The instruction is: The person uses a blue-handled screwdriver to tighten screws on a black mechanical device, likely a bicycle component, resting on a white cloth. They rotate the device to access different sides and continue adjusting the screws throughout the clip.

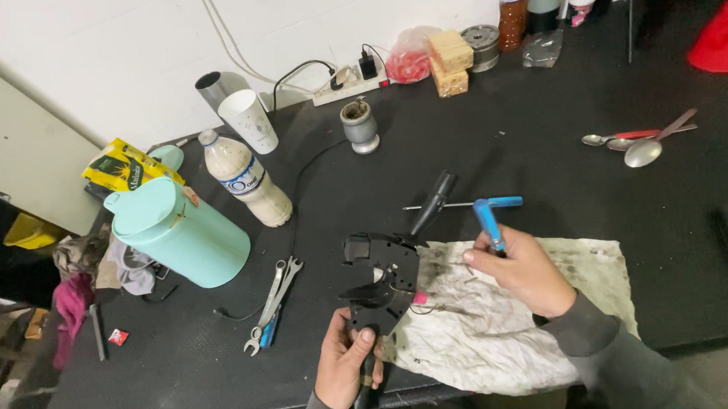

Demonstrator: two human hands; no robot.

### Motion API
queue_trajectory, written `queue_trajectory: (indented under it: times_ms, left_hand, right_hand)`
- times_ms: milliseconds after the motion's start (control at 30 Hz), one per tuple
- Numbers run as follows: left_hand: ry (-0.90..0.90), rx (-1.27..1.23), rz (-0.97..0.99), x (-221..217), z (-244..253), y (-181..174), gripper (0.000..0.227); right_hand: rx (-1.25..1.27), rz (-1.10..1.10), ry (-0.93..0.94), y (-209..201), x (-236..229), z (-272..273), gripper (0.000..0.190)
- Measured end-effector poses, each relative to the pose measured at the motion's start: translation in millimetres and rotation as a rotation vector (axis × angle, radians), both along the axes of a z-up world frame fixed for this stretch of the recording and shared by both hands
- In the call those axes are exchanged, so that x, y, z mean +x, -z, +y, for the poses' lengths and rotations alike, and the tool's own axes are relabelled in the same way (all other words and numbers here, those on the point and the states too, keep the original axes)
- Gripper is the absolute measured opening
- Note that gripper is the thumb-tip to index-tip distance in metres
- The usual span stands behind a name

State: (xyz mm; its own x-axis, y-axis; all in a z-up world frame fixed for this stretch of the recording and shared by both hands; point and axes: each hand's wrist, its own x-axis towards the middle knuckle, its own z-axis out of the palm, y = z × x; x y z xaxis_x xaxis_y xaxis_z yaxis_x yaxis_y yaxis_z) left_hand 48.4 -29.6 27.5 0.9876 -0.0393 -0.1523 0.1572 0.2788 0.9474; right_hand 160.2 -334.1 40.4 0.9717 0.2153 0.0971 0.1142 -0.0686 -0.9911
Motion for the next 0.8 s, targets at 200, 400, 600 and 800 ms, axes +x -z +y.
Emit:
queue_trajectory:
  times_ms: [200,400,600,800]
  left_hand:
    - [0.058,-0.053,-0.056,-2.5,-6.7,10.7,0.036]
    - [0.078,-0.119,0.008,-8.9,-18.9,2.4,0.039]
    - [0.133,-0.188,0.074,-22.3,-32.5,-9.3,0.043]
    - [0.147,-0.157,0.081,-26.2,-34.7,-8.5,0.044]
  right_hand:
    - [0.592,-0.078,-0.149,-56.1,-23.9,-8.7,0.021]
    - [0.38,-0.501,-0.336,-100.1,-57.9,11.0,0.025]
    - [0.362,-0.548,-0.386,-90.9,-36.9,32.7,0.026]
    - [0.318,-0.579,-0.395,-92.4,-33.9,36.3,0.025]
